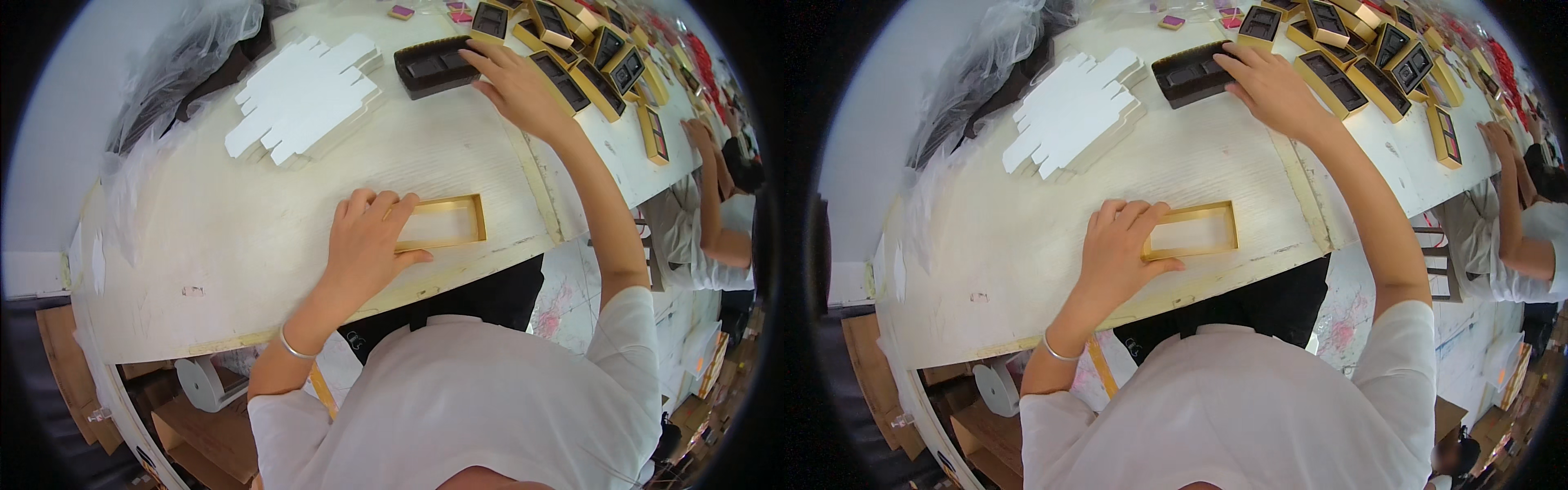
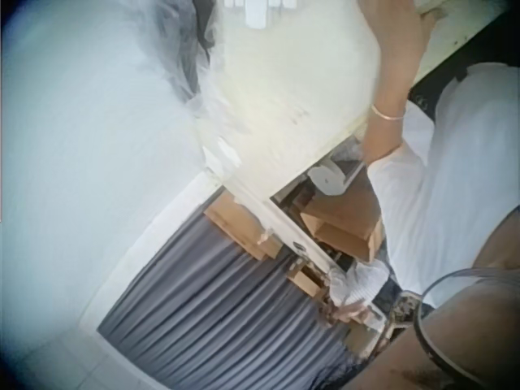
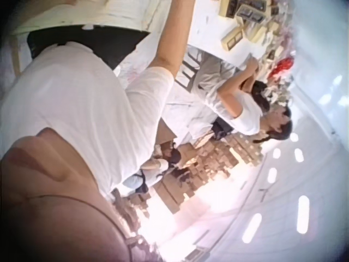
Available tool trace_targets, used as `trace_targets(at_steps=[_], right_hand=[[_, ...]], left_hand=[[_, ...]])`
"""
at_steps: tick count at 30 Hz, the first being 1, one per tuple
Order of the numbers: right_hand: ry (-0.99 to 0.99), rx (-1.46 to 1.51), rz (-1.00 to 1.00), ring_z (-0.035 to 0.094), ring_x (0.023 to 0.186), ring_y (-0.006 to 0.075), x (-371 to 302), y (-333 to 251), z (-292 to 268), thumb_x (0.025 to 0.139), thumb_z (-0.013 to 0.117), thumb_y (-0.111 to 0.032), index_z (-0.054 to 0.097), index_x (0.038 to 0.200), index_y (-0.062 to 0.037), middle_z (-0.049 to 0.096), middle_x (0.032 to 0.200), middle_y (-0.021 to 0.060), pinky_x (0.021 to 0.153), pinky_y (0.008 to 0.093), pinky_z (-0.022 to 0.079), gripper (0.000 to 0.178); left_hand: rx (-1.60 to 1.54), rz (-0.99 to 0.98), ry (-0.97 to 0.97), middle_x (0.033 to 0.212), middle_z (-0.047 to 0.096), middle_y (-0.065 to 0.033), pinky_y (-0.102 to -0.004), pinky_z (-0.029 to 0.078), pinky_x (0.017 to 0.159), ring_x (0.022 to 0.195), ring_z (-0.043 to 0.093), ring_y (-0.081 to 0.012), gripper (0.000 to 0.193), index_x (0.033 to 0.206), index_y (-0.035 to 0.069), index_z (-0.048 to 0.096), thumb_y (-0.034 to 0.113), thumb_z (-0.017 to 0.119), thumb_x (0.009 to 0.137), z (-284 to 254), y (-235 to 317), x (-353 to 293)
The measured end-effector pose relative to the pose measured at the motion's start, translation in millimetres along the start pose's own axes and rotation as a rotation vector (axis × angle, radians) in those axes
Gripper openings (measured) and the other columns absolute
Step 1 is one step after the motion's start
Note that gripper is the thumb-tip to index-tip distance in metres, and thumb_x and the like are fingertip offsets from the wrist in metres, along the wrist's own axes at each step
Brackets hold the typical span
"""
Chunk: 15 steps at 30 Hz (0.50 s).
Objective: The person assembles small rectangular boxes by folding flat cardboard pieces and inserting black plastic trays into them. The person repeatedly picks up a flat piece, folds it into a box shape, and places a tray inside, then sets the completed unit aside.
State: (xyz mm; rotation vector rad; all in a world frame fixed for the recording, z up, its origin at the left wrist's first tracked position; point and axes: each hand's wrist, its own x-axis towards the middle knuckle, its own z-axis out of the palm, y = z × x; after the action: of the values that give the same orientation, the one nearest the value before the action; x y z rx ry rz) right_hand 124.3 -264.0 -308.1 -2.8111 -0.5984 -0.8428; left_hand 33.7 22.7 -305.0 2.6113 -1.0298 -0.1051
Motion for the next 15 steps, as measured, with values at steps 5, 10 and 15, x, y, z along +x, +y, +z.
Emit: trace_targets(at_steps=[5,10,15], right_hand=[[-0.163,0.010,-0.056,0.057,0.094,0.0284,26.8,13.6,12.3,0.079,0.063,-0.003,0.063,0.087,-0.0008,0.061,0.093,0.0107,0.082,0.0388,0.048,0.008],[-0.107,0.142,-0.052,0.056,0.090,0.0295,36.1,13.1,1.9,0.084,0.064,-0.008,0.060,0.090,-0.0003,0.058,0.093,0.0125,0.080,0.0376,0.047,0.011],[0.154,0.858,0.298,0.053,0.086,0.0134,20.2,-42.0,-51.6,0.084,0.060,-0.014,0.057,0.094,-0.0013,0.058,0.086,0.0026,0.075,0.0313,0.045,0.017]], left_hand=[[-0.264,-0.104,0.108,0.111,0.057,-0.0090,-0.0379,0.043,0.090,0.104,0.051,-0.0282,0.069,0.124,0.008,0.053,0.027,0.083,0.065,10.9,-7.5,-15.9],[-0.484,-0.255,-0.005,0.117,0.054,-0.0118,-0.0355,0.047,0.085,0.104,0.056,-0.0296,0.068,0.125,0.007,0.050,0.019,0.083,0.066,5.5,-8.8,-19.1],[-0.435,-0.125,0.096,0.119,0.054,-0.0131,-0.0357,0.049,0.083,0.100,0.058,-0.0305,0.075,0.131,0.008,0.044,0.016,0.082,0.067,11.0,-12.7,-22.9]])
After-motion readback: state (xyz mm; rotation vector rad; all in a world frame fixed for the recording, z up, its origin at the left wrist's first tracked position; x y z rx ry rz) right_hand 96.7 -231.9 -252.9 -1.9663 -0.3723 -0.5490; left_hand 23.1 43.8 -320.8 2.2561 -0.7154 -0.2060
